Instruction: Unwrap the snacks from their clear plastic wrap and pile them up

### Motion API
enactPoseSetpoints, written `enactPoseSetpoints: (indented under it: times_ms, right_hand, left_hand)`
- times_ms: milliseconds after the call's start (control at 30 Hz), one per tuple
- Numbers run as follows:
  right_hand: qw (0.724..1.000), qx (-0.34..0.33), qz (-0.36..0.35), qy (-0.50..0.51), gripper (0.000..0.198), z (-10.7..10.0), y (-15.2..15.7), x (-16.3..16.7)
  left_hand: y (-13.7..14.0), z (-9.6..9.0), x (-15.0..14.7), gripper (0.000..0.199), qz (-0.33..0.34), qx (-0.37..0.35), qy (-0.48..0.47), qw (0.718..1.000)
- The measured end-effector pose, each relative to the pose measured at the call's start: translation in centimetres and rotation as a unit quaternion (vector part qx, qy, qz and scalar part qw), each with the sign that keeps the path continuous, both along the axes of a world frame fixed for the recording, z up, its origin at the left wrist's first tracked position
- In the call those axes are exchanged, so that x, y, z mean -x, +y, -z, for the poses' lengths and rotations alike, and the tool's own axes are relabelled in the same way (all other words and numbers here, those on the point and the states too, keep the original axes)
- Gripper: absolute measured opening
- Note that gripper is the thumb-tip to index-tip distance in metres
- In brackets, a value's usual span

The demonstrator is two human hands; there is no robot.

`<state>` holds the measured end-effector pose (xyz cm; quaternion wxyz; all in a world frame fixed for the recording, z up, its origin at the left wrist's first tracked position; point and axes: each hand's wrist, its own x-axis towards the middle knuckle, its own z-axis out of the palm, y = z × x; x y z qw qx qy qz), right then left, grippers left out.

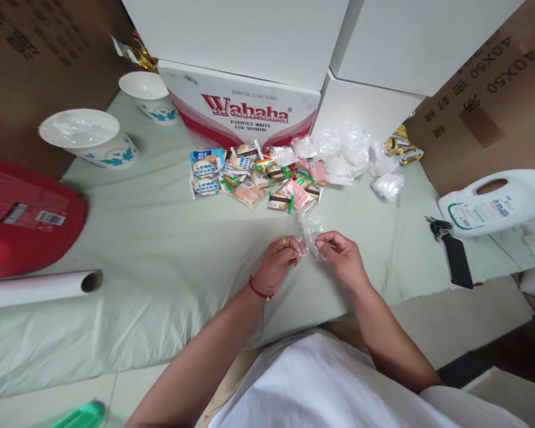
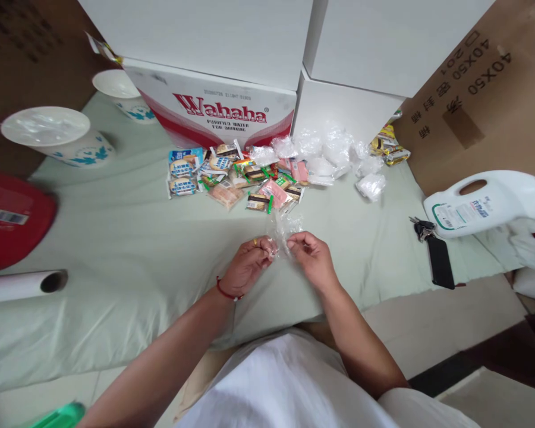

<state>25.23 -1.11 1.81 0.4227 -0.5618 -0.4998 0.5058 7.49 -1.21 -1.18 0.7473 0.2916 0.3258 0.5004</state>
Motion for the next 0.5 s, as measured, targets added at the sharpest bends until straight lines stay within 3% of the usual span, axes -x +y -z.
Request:
enactPoseSetpoints:
  times_ms: [100, 267, 500]
  right_hand:
    - [0.991, 0.011, 0.061, 0.118, 0.027, -0.5, 0.3, -1.0]
    - [0.936, 0.035, 0.095, 0.338, 0.020, -1.5, 0.5, -2.6]
    - [0.887, 0.031, 0.120, 0.445, 0.006, -3.0, 1.5, -4.4]
  left_hand:
    - [0.3, 0.1, 0.3, 0.012, -0.021, 0.017, -0.027, 0.999]
    - [0.6, 0.3, 0.8, 0.010, -0.012, 0.041, -0.021, 0.999]
    - [0.3, 0.6, 0.5, 0.011, 0.023, -0.020, 0.041, 0.999]
